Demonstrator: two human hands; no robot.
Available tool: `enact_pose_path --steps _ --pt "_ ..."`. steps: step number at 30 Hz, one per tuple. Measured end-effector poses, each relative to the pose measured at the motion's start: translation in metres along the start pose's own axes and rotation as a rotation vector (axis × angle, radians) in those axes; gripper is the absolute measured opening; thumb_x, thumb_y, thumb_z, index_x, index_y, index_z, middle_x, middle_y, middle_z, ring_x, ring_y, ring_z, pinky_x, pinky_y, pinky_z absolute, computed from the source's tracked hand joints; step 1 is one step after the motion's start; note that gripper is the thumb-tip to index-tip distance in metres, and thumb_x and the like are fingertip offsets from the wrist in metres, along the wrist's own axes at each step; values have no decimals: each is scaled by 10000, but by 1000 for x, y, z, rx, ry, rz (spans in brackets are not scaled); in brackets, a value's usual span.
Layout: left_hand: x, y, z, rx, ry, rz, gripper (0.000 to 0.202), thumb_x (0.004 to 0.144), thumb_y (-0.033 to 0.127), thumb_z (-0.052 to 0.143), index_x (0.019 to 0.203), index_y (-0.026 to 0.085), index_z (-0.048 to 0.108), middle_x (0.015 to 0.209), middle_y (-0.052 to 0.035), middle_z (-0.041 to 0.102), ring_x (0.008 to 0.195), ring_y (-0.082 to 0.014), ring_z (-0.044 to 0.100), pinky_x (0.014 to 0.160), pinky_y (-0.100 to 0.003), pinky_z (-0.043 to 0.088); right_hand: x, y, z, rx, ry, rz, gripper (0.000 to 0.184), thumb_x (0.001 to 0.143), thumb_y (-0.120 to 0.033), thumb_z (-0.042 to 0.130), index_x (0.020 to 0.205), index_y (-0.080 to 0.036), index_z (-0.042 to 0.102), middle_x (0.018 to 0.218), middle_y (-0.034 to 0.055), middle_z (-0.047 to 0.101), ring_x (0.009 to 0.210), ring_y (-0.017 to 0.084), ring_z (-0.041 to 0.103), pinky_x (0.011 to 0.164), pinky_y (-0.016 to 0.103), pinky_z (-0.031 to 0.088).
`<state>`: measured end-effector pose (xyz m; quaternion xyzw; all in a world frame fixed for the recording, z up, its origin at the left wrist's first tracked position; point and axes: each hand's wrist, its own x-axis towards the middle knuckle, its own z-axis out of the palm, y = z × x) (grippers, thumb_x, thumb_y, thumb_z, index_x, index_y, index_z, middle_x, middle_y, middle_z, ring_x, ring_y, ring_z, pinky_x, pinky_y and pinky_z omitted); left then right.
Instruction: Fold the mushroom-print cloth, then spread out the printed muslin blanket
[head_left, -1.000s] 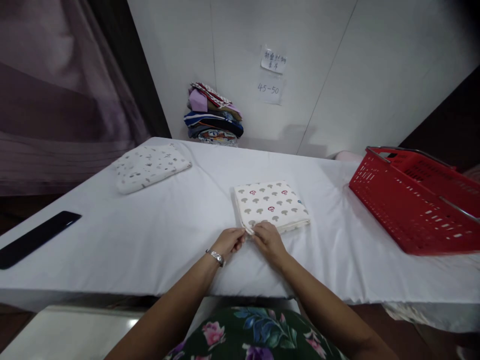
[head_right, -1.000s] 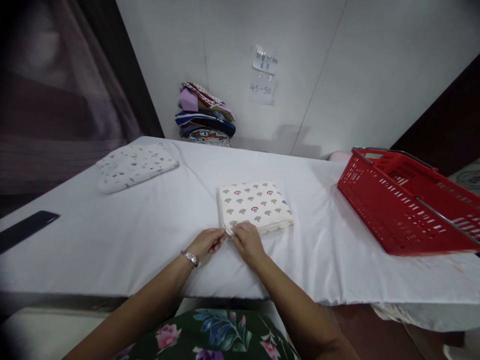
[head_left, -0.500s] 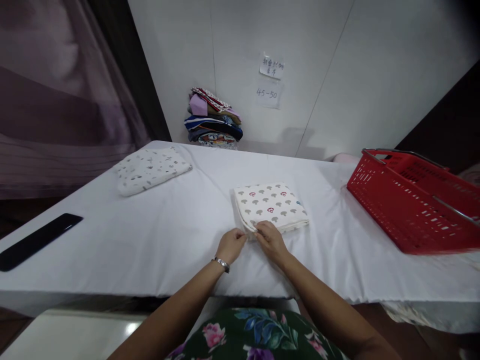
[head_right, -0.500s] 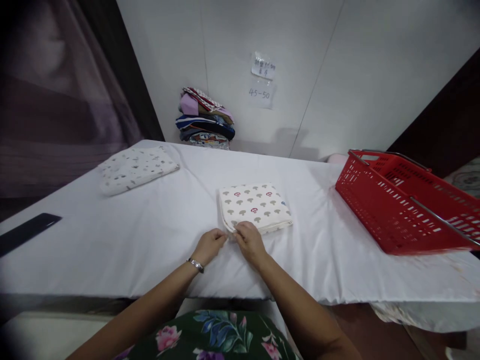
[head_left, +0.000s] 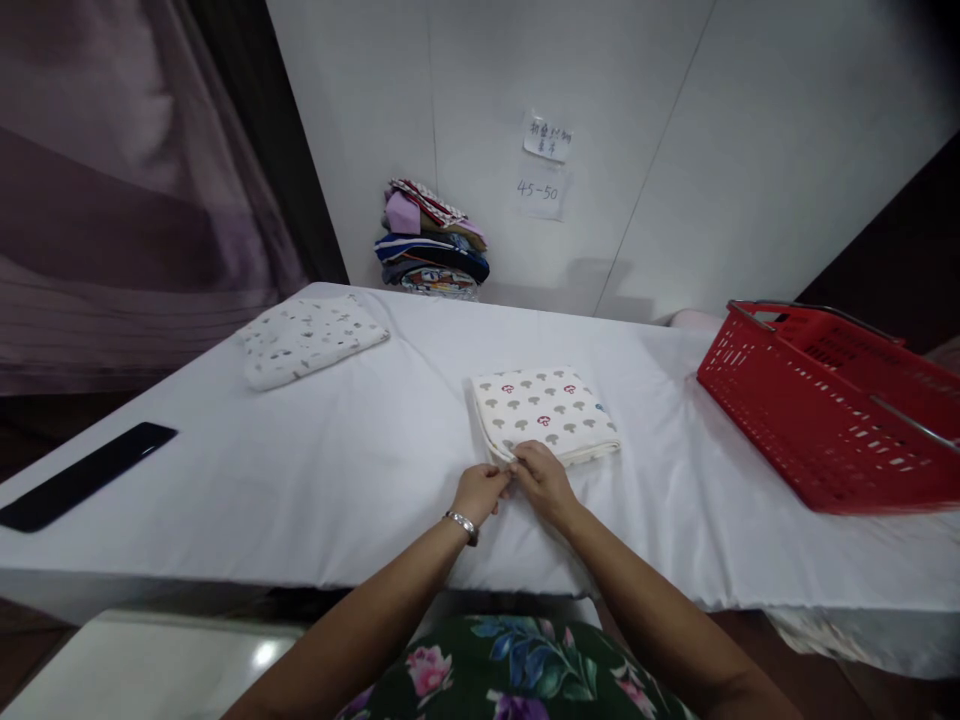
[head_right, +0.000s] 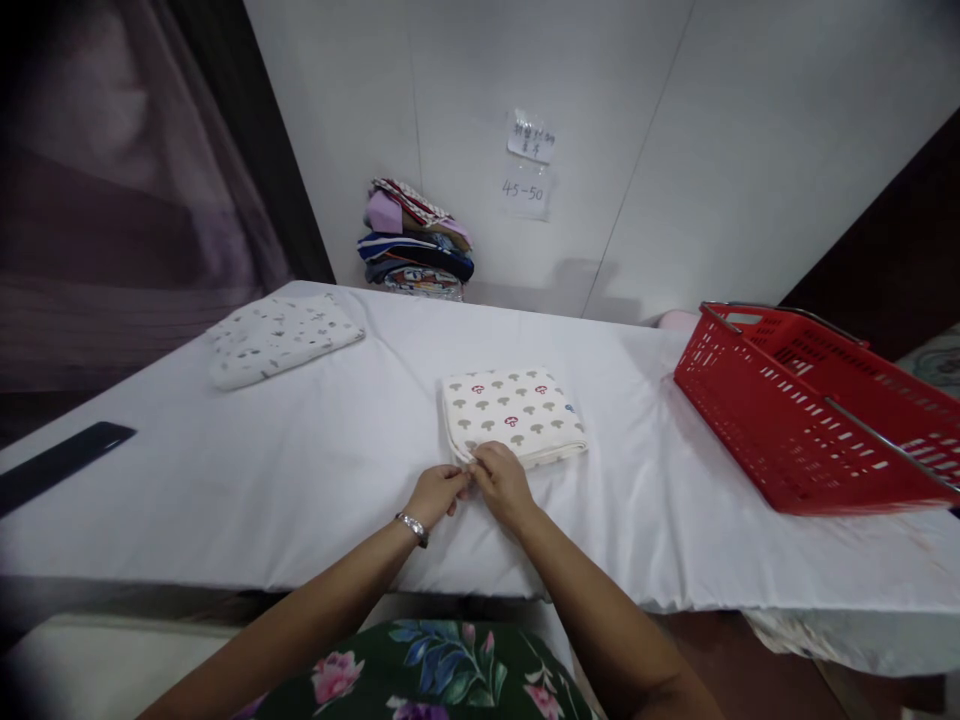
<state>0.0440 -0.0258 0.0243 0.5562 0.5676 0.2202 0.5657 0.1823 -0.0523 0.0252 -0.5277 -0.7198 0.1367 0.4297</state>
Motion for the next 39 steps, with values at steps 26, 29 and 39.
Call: enact_pose_path --steps 26,29,39 --pt "0 1 -25 254 280 476 310 775 320 495 1055 200 555 871 -19 606 713 -135 568 658 -256 452 -6 -5 13 -337 -111 -194 190 863 -212 500 1029 -215 591 972 65 610 917 190 517 802 342 406" --pt "1 -3 -22 539 226 629 215 837 275 429 973 212 584 934 -20 592 788 -142 569 708 -271 451 -8 5 -6 -243 -7 -228 265 858 -185 474 1108 -218 557 1054 74 603 1003 187 517 879 365 408" --pt "8 7 -16 806 307 986 179 870 226 440 920 212 611 1005 -44 616 988 -200 521 853 -372 403 -44 103 -97 -121 493 557 348 786 -337 514 1082 -185 613 1071 99 617 977 232 564 800 385 480"
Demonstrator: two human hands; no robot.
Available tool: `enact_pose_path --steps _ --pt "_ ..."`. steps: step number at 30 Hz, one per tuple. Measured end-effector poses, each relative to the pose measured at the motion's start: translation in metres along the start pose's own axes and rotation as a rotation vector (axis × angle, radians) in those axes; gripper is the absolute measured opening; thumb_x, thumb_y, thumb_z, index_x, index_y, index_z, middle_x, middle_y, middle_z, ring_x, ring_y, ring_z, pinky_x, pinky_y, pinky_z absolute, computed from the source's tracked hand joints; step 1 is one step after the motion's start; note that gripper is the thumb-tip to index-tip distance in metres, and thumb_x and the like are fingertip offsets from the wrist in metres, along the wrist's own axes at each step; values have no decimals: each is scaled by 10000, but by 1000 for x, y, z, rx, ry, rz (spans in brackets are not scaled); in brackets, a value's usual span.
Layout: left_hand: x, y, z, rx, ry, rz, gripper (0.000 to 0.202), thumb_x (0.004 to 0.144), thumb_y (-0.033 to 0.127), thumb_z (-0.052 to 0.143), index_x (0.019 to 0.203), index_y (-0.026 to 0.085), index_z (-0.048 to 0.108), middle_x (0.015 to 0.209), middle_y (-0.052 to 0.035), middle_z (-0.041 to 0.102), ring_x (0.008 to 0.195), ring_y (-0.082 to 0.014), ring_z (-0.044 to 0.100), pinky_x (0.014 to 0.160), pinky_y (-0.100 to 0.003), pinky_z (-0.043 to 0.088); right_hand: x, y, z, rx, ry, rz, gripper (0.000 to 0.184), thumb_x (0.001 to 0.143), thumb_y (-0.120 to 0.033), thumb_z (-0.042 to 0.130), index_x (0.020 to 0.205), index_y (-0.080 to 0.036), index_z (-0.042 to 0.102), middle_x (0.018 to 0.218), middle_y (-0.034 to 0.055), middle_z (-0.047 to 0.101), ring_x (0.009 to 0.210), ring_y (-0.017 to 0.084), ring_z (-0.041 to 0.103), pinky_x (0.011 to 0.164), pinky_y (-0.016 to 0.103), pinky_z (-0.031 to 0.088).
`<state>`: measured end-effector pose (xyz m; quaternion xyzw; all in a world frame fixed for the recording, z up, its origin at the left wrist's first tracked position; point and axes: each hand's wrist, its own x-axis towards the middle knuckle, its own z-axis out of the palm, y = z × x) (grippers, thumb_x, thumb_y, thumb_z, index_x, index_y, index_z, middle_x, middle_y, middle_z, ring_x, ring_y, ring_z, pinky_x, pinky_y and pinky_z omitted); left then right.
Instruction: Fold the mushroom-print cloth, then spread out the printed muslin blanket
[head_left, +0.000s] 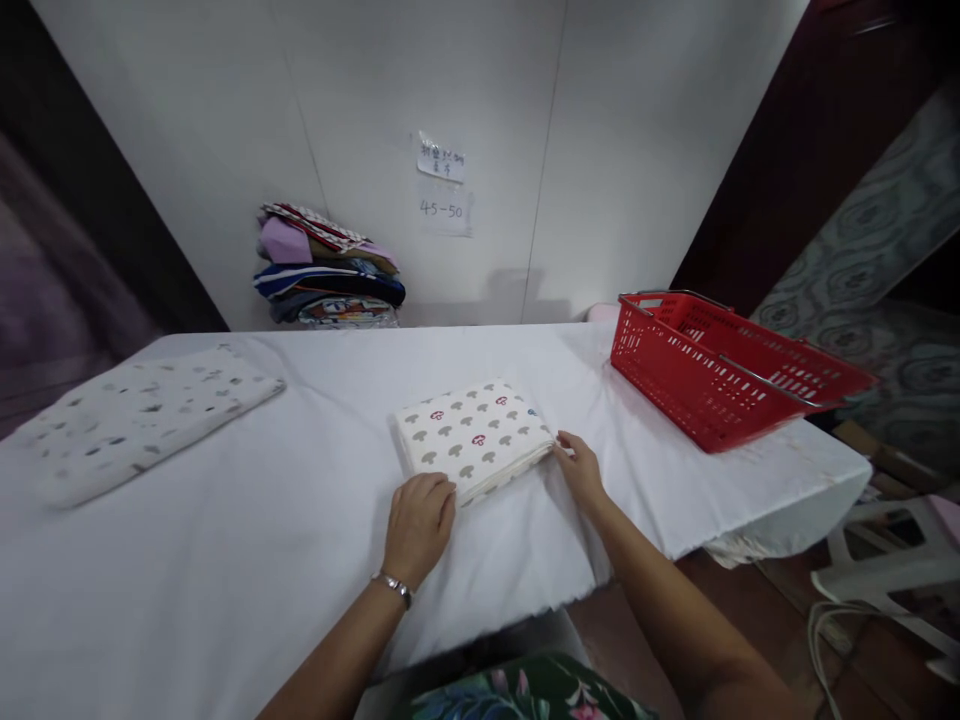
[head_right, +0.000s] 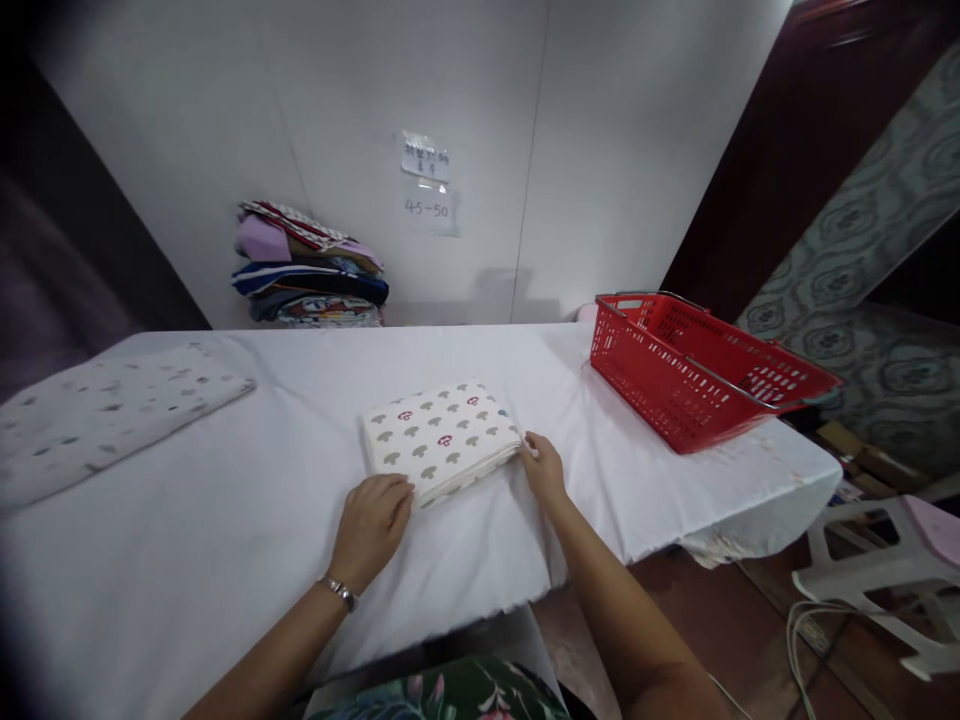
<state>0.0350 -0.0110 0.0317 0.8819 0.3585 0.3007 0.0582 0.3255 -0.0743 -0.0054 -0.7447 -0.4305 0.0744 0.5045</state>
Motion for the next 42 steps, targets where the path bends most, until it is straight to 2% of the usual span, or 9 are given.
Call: enact_pose_path --steps 3,10,15,19,25,28,33,37,42 --pt "7 0 11 -14 -3 69 199 875 247 437 958 199 612 1122 -63 600 1113 -216 481 960 -403 364 6 2 -1 75 -86 59 339 765 -350 532 1044 -188 637 954 57 653 859 191 591 810 345 466" --pt "6 -7 26 -19 -116 55 323 892 316 406 1155 210 560 1292 -62 526 1256 -226 396 1059 -445 278 14 -6 -4 31 -209 -36 344 738 -264 521 1054 -222 651 976 29 641 796 153 563 783 303 443" --pt "22 3 15 -32 -167 21 257 895 327 412 1023 237 616 1144 -32 621 1112 -210 508 1013 -442 299 16 -9 0 31 -158 -20 341 714 -229 495 1011 -208 663 928 31 636 754 147 560 756 297 451" --pt "52 22 13 -37 -296 73 200 876 270 433 913 225 624 1003 -19 653 977 -187 556 951 -408 341 14 -10 7 57 -97 -12 317 717 -217 475 972 -212 662 891 23 630 750 150 561 720 289 455" --pt "101 60 41 7 -407 197 185 830 238 487 974 208 600 1056 -46 617 1014 -208 525 871 -365 387 14 -3 12 129 -91 -6 278 728 -259 518 968 -205 646 860 15 603 663 133 547 666 281 467" --pt "116 74 57 53 -440 197 199 824 245 487 984 200 596 1074 -63 605 1017 -225 515 854 -368 395 15 0 12 122 -88 -36 282 731 -253 522 981 -206 644 856 16 597 683 136 551 677 282 466" --pt "124 81 72 122 -493 188 274 804 192 464 1062 191 555 1040 -77 611 973 -246 523 792 -372 414 14 2 11 69 -93 -71 302 739 -254 516 1014 -217 636 871 17 597 701 140 546 691 287 460" --pt "124 82 78 155 -463 202 357 806 164 447 1160 188 486 1032 -89 603 955 -245 529 772 -368 413 13 -1 11 28 -105 -85 321 746 -252 497 1038 -224 627 879 18 591 732 148 540 709 288 455" --pt "131 86 84 164 -439 235 239 857 171 375 1014 155 554 1004 -100 584 920 -228 539 750 -352 419 14 -6 12 -30 -112 -62 355 735 -217 470 1060 -228 612 866 15 587 744 156 537 724 294 451"
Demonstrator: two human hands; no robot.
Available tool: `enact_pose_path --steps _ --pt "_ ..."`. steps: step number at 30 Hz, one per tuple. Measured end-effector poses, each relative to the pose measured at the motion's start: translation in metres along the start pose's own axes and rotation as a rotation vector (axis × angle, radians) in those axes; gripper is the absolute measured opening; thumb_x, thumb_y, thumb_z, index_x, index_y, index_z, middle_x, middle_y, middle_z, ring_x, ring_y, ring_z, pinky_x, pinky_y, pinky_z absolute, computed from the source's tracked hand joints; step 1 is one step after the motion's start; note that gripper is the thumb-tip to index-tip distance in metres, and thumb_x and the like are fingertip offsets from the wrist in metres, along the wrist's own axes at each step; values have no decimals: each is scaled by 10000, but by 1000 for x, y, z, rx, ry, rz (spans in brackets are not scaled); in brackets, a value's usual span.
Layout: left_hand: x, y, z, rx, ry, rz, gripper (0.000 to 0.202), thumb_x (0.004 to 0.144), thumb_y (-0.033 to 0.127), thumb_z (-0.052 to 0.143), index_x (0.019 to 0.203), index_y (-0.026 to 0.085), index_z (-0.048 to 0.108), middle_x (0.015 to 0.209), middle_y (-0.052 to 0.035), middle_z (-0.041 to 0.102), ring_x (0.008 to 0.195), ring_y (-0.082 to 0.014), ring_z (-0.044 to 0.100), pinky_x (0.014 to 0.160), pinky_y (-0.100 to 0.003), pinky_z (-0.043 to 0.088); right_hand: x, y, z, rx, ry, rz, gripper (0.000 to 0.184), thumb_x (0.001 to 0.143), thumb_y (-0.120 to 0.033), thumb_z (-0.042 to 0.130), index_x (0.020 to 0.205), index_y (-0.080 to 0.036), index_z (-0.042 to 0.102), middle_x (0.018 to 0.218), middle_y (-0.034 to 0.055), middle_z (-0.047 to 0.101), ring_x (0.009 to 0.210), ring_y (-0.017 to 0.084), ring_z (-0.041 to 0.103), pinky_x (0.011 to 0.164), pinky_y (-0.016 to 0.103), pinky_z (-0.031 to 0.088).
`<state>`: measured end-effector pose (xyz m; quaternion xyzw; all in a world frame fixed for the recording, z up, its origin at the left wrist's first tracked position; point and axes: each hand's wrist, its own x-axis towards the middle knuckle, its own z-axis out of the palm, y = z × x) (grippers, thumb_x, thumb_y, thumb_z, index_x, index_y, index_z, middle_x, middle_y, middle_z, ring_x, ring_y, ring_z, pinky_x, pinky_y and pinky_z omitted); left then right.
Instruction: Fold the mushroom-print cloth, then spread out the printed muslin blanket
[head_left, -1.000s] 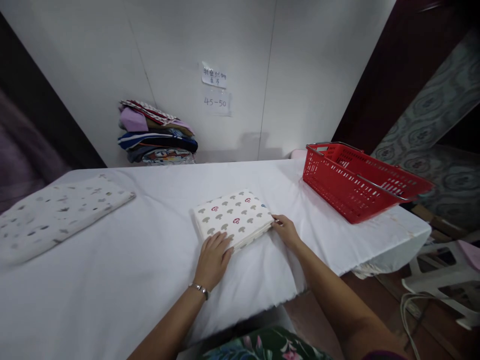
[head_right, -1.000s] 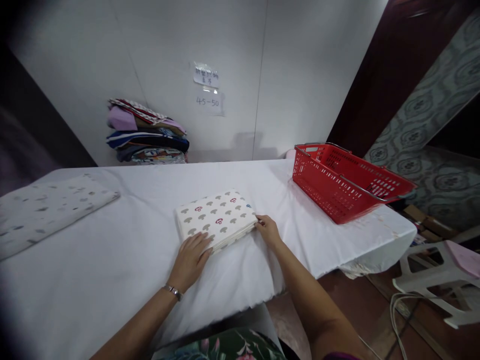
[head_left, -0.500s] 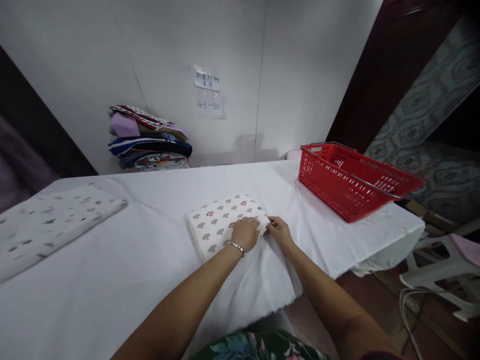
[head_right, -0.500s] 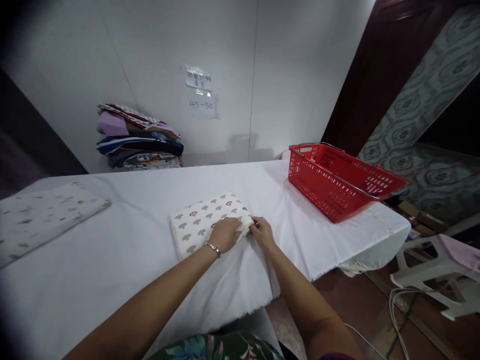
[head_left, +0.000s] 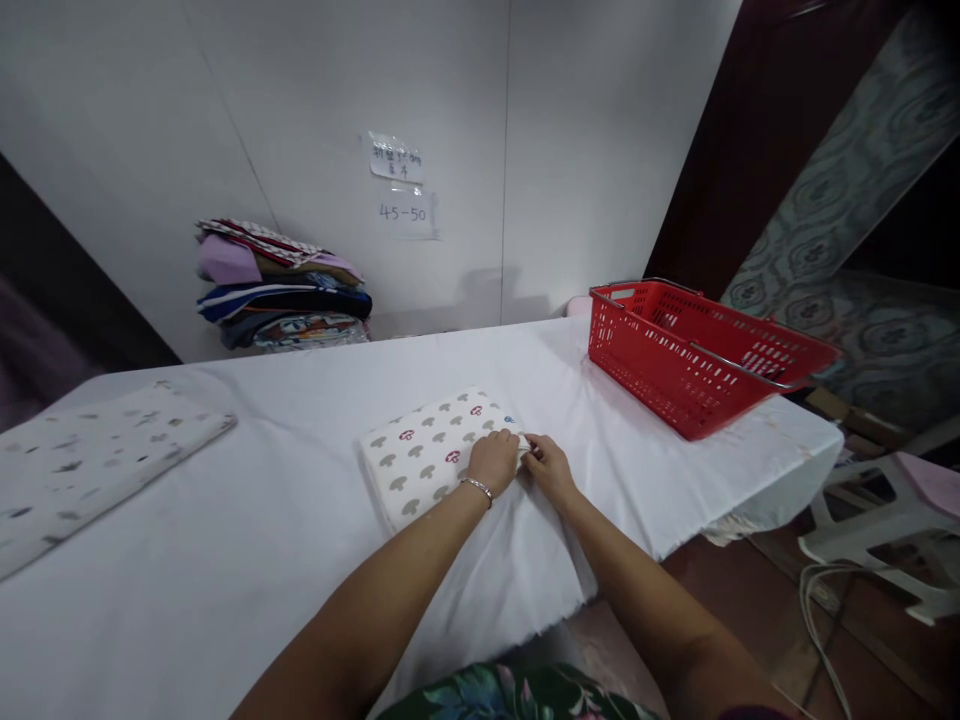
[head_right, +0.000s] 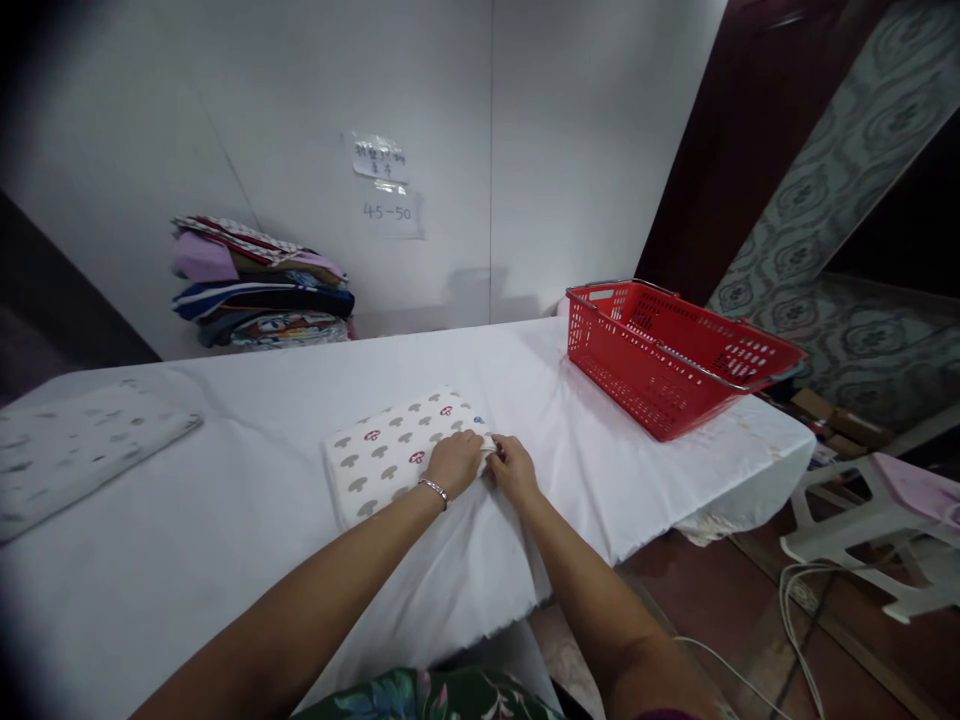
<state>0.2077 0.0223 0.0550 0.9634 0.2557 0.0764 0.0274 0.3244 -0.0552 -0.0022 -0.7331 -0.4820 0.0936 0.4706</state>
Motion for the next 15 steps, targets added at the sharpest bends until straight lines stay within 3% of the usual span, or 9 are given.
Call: enact_pose_path --steps 9,15 --pt "-5 3 5 8 20 30 217 870 190 378 951 160 577 953 -73 583 890 -202 537 728 -322 423 2 -7 4 -177 41 87 334 736 -191 449 1031 -224 602 971 30 612 841 172 544 770 301 425" --pt "-12 1 8 -33 58 24 238 889 330 404 972 185 574 986 -65 571 933 -204 512 773 -331 413 -4 -6 1 -145 44 75 280 761 -211 434 988 -219 597 926 17 614 783 159 542 722 284 422"
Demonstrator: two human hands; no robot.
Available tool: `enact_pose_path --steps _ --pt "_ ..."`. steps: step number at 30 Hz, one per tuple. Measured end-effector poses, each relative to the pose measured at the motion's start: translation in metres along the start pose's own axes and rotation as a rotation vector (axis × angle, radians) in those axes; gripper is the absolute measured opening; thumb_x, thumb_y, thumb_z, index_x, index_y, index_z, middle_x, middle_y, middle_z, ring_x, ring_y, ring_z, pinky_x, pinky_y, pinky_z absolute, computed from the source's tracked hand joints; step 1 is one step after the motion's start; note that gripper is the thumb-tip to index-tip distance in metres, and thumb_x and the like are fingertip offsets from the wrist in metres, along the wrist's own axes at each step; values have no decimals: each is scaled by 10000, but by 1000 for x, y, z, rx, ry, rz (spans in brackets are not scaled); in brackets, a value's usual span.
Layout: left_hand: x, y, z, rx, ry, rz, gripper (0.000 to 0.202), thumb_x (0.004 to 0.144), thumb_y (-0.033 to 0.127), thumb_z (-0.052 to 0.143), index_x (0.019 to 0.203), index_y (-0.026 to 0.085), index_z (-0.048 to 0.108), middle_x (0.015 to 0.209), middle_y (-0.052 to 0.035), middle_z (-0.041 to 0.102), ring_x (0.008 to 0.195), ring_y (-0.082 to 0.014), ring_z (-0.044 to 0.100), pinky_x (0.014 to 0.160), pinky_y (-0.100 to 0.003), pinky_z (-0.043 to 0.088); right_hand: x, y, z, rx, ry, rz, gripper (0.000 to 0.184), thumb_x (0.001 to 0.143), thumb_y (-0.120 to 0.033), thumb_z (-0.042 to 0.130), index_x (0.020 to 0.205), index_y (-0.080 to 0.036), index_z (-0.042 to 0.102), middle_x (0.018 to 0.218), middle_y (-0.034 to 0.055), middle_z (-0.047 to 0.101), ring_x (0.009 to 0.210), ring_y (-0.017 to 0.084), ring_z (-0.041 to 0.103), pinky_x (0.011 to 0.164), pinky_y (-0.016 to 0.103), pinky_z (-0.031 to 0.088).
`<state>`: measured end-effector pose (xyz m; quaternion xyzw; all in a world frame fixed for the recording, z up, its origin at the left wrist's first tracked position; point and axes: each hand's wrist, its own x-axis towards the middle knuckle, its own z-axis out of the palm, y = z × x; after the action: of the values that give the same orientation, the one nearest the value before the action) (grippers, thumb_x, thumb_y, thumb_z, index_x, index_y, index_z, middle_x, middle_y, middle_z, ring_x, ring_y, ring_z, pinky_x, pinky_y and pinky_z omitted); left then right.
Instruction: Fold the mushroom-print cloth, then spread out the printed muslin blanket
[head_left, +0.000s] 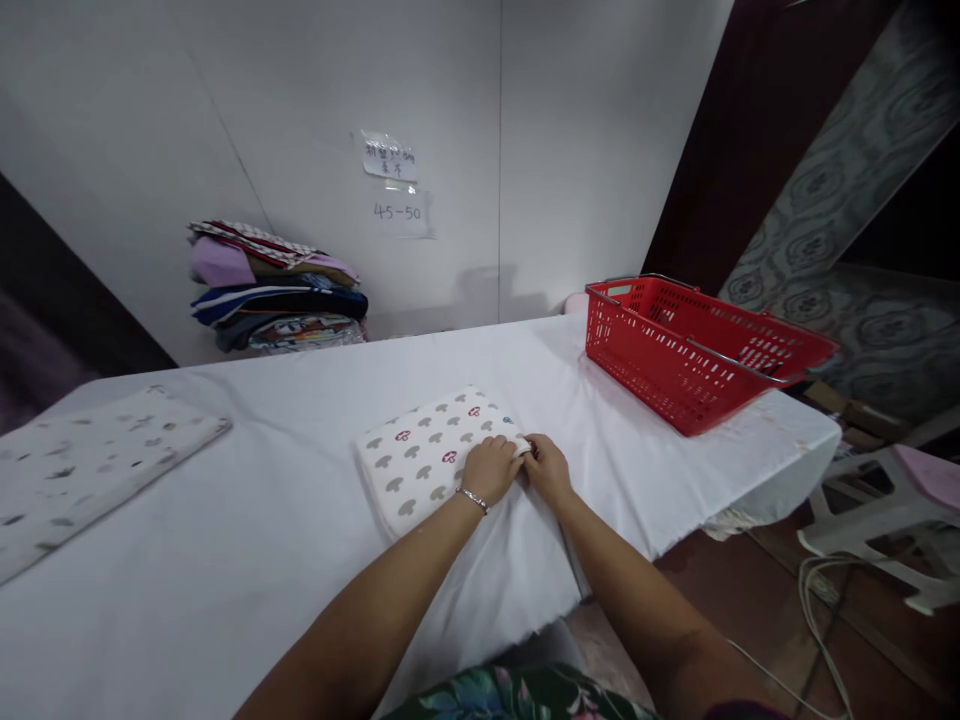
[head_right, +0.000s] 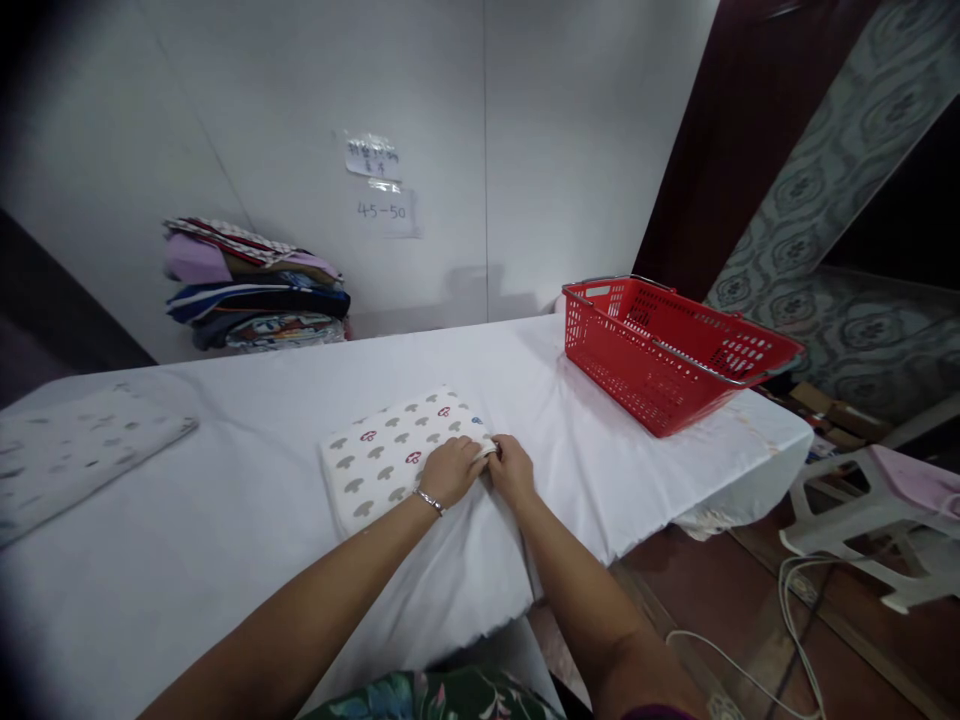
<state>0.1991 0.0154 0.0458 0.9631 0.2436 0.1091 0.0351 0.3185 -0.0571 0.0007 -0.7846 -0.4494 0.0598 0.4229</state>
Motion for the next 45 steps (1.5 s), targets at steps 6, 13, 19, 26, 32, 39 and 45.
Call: enact_pose_path --steps 6,13,19,26,32,39,45 --pt "-1 0 0 13 -23 -10 198 842 238 458 989 171 573 1016 -72 574 943 -219 509 780 -343 418 -5 3 -3 -58 -16 -44 257 795 -235 426 1006 -225 572 919 14 592 767 151 536 701 267 411" --pt "-1 -1 7 3 -32 -10 207 855 180 416 980 156 580 993 -88 581 939 -218 514 800 -352 413 -6 -8 -3 -197 -35 -64 324 812 -178 405 1111 -227 519 1064 51 555 933 174 526 770 274 412" --pt "-8 -1 4 12 13 20 234 850 169 426 1031 163 574 1062 -89 584 980 -221 516 820 -364 418 -1 -8 -7 -254 -110 -108 397 808 -167 430 1184 -263 513 1129 46 534 970 177 536 743 257 423" --pt "-71 -29 -3 -119 29 18 392 834 137 432 1215 200 500 1317 -67 498 1231 -182 420 1037 -381 317 -4 -2 -14 -235 -151 -102 393 805 -171 425 1166 -266 549 1091 45 556 955 185 550 756 273 430" --pt "-93 -58 -24 -196 44 -75 379 914 358 330 1217 232 519 1376 -50 446 1312 -189 330 1080 -417 266 7 -42 -6 -250 -154 -316 554 699 -64 451 1238 -174 519 1337 112 446 1269 262 342 1029 400 285" --pt "-77 -71 -7 -33 87 -336 474 867 432 413 1280 204 465 1423 -103 369 1337 -277 272 1075 -521 202 46 -77 37 -224 -455 -346 565 834 -395 486 1352 -187 392 1452 114 309 1351 284 216 1068 491 184" --pt "-90 -78 8 -38 203 -295 438 866 427 422 1254 236 491 1380 -83 437 1310 -255 324 1075 -498 219 51 -51 47 -288 -481 -326 568 840 -476 474 1348 -235 391 1471 85 273 1362 280 183 1075 509 124"
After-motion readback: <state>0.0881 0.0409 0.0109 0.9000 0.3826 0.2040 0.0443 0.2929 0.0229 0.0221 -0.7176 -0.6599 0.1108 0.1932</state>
